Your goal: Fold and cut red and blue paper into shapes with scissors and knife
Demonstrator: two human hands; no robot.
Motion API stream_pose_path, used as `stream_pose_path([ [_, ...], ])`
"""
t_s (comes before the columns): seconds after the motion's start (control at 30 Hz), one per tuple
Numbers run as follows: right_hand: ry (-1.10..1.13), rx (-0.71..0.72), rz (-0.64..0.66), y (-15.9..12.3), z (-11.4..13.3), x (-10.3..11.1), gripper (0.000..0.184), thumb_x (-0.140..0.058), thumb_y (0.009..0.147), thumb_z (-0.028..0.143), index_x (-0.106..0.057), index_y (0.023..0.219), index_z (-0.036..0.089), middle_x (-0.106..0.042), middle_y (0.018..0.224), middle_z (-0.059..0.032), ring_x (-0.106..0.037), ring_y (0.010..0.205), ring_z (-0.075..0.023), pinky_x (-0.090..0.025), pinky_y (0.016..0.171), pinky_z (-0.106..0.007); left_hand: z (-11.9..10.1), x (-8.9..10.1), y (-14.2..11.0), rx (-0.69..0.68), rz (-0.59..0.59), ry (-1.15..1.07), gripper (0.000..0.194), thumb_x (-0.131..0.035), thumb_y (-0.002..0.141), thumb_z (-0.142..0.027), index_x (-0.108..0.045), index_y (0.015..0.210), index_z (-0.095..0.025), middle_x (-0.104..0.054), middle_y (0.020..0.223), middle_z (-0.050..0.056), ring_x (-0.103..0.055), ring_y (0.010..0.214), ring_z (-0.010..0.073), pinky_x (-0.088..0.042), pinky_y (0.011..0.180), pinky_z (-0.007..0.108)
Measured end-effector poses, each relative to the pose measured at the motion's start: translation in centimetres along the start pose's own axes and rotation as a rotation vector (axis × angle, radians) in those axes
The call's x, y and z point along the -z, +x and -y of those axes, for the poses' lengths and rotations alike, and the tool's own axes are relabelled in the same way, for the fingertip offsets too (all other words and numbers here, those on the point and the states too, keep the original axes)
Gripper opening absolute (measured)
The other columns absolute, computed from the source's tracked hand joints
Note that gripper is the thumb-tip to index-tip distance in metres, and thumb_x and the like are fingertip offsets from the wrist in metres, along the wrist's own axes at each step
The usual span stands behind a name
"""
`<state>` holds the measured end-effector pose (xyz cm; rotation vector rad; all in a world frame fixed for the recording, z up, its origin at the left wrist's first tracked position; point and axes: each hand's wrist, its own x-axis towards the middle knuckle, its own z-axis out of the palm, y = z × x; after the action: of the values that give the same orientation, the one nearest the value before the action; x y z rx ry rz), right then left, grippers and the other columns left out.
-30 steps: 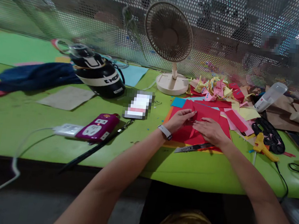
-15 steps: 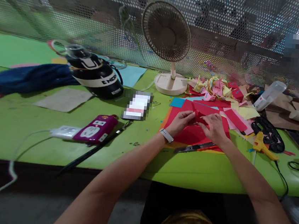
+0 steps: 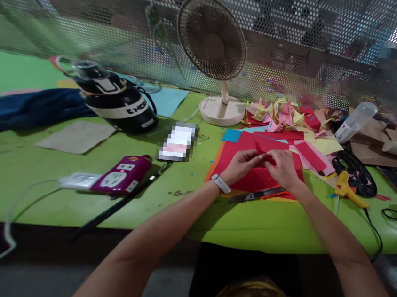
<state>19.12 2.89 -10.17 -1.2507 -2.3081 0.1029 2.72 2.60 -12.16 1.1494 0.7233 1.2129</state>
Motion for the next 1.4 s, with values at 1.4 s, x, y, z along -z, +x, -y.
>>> stream_pose_path([
  [1.4, 0.995, -0.429, -0.195, 0.6, -0.8, -0.7, 0.038, -0.075, 0.068, 0.051, -0.060, 0.084, 0.020, -0.067, 0.083, -0.0033, -0.061, 0.076, -0.0162, -0.050, 0.074, -0.032, 0.3, 0.0, 0.5, -0.042, -0.248, -0.188, 0.033, -0.084, 0.059, -0.046, -0.072, 0.074, -0.018, -0.072, 0.078, 0.000, -0.066, 0.072, 0.0114, -0.057, 0.080, 0.028],
])
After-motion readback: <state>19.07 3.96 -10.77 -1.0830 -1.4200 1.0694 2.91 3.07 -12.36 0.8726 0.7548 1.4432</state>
